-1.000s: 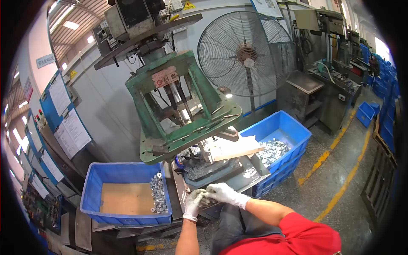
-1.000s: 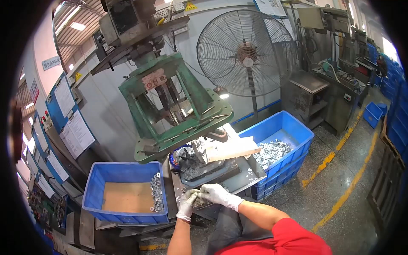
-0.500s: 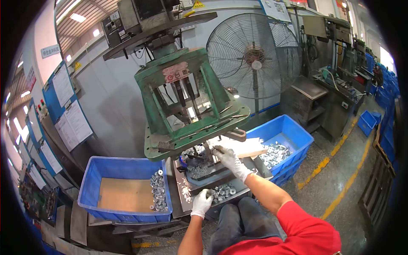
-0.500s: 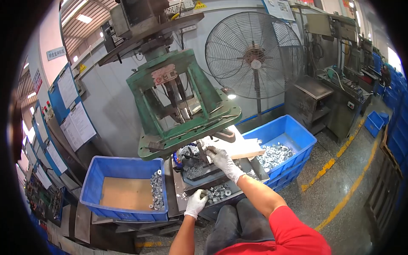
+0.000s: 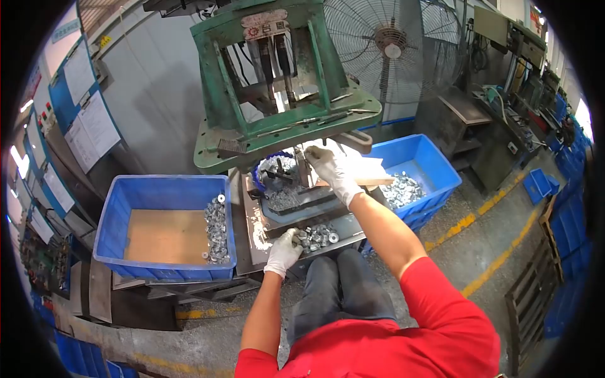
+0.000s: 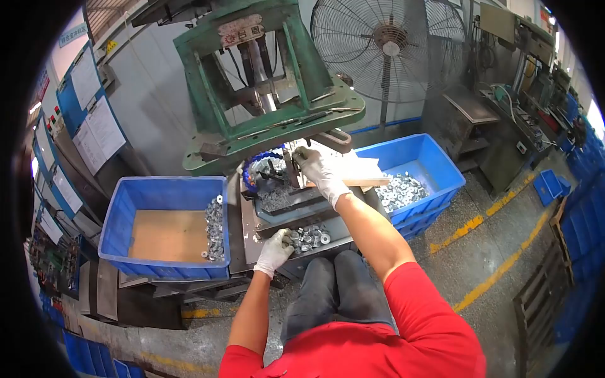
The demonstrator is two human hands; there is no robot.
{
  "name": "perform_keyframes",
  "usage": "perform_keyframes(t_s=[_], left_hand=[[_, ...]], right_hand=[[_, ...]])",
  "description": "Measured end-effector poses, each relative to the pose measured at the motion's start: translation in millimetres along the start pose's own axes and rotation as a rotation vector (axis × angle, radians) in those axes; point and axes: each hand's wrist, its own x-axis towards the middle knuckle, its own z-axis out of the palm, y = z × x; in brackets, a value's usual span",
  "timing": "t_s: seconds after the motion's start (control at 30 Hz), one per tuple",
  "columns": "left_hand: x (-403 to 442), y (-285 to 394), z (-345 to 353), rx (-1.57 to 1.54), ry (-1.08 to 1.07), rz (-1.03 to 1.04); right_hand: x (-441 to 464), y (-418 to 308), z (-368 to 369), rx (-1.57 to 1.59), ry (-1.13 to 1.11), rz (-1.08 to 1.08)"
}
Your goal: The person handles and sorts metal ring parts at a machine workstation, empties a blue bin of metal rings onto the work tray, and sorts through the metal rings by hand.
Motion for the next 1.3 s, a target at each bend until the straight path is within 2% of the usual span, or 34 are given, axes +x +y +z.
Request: perform_keyframes(t_s=[0.13,0.2,0.33,0.37,0.43,0.53,0.63,0.87,0.97,1.0,1.1,1.17,1.23,1.3], left_hand=[[-1.1,5.6,-3.9,0.019,-0.007,-0.026],[-3.9,5.5,-5.2,0.034,0.018,0.006],[-5.8,15.8,-10.9,0.053,0.011,-0.038],[-4.6,15.9,-11.3,0.053,0.002,-0.053],[-4.8,21.5,-12.2,0.066,-0.020,-0.089],[-8.5,27.7,-14.4,0.109,-0.021,-0.113],[-9.7,16.4,-11.7,0.148,0.026,-0.059],[-12.7,-3.4,-28.5,0.070,-0.020,-0.034],[-13.5,-10.6,-21.8,0.079,0.021,0.006],[-12.8,-7.3,-22.9,0.045,-0.005,-0.004],[-16.9,2.4,-23.5,0.110,0.108,0.105],[-26.9,34.5,-30.4,0.127,0.177,0.044],[-30.0,34.9,-25.1,0.145,0.231,0.226],[-21.8,29.6,-21.5,0.178,0.153,0.298]], right_hand=[[-27.8,4.4,-2.7,-0.130,0.145,0.095],[-60.2,24.2,-5.7,-0.253,0.116,-0.071],[-119.8,56.2,-26.8,-0.617,-0.516,-0.221],[-135.2,73.3,-27.4,-0.538,-0.559,-0.257],[-153.5,54.7,-27.8,-0.563,-0.602,-0.052],[-152.2,61.7,-15.3,-0.443,-0.627,-0.119],[-145.2,46.5,2.1,-0.558,-0.706,-0.061],[-152.7,39.4,15.8,-0.518,-0.548,-0.142],[-152.9,38.8,17.9,-0.323,-0.512,-0.287],[-150.4,40.6,21.4,-0.382,-0.538,-0.349],[-146.1,43.3,20.0,-0.389,-0.575,-0.471],[-146.7,46.9,21.4,-0.328,-0.550,-0.509],[-144.7,45.3,23.2,-0.329,-0.516,-0.514],[-145.4,39.7,22.8,-0.328,-0.463,-0.487]])
